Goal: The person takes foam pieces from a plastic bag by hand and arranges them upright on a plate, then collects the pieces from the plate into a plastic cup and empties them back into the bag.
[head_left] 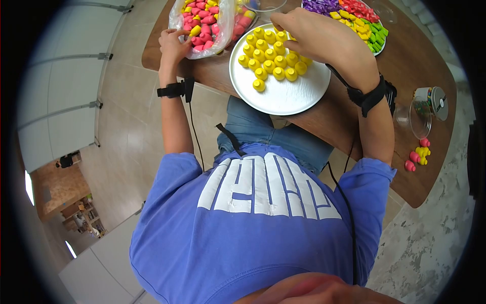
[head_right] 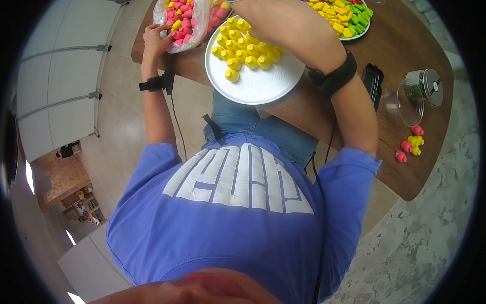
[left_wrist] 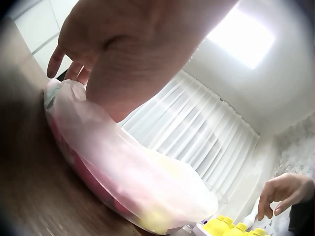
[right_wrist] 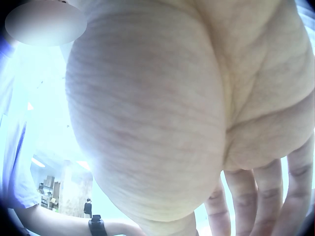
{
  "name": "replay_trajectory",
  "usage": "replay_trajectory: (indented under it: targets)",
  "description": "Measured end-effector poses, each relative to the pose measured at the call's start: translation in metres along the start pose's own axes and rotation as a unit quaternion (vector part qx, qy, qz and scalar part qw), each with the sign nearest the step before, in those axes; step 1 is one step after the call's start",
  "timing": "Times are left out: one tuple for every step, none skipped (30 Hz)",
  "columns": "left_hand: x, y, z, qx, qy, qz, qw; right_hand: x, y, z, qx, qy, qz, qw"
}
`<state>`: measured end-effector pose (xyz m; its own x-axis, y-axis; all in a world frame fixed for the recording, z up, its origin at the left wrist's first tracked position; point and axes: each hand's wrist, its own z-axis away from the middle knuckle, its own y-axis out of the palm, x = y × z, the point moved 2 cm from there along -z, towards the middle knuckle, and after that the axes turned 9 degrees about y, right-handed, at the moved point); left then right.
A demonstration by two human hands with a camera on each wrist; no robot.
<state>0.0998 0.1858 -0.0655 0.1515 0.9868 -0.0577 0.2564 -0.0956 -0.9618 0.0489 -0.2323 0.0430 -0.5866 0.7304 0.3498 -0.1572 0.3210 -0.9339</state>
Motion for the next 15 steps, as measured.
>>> replay_trajectory:
  targets:
    - [-0.001,-0.001,0.0,-0.004,-0.003,0.008,1.0,0.001,-0.001,0.001,-0.005,0.003,0.003,1.0]
    - [-0.003,-0.001,0.0,-0.007,-0.006,0.017,1.0,0.0,-0.001,0.001,-0.01,0.007,0.006,1.0]
    - [-0.003,-0.002,0.0,-0.008,-0.004,0.018,1.0,-0.002,0.0,0.0,-0.011,0.008,0.006,1.0]
    - [-0.003,-0.004,0.001,-0.039,0.007,0.025,0.999,-0.005,0.003,-0.001,-0.022,-0.001,0.011,1.0]
    - [-0.003,-0.006,0.004,-0.07,0.018,0.032,0.997,-0.006,0.004,-0.001,-0.033,-0.011,0.015,0.999]
    - [-0.007,-0.01,0.006,-0.069,0.018,0.032,0.997,-0.001,-0.007,0.007,-0.032,-0.01,0.015,0.999]
    - [-0.015,-0.02,0.008,-0.109,0.036,0.045,0.992,0.009,-0.027,0.021,-0.044,-0.018,0.003,0.999]
    - [-0.024,-0.031,0.011,-0.149,0.053,0.057,0.986,0.015,-0.038,0.028,-0.054,-0.027,-0.01,0.998]
    - [-0.039,-0.044,0.016,-0.148,0.051,0.057,0.986,0.012,-0.036,0.026,-0.052,-0.027,-0.01,0.998]
    - [-0.059,-0.059,0.022,-0.147,0.061,0.116,0.98,0.007,-0.033,0.022,-0.052,-0.031,-0.009,0.998]
    - [-0.074,-0.068,0.029,-0.147,0.07,0.173,0.971,0.005,-0.031,0.02,-0.051,-0.034,-0.008,0.998]
    - [-0.081,-0.07,0.035,-0.136,0.093,0.2,0.966,0.007,-0.034,0.019,-0.049,-0.035,-0.008,0.998]
    - [-0.09,-0.075,0.041,-0.136,0.091,0.2,0.966,0.01,-0.04,0.019,-0.032,-0.025,-0.01,0.999]
    - [-0.1,-0.079,0.047,-0.11,0.102,0.245,0.958,0.011,-0.045,0.018,-0.015,-0.015,-0.012,1.0]
    - [-0.11,-0.083,0.052,-0.084,0.113,0.29,0.947,0.012,-0.048,0.018,-0.013,-0.017,-0.01,1.0]
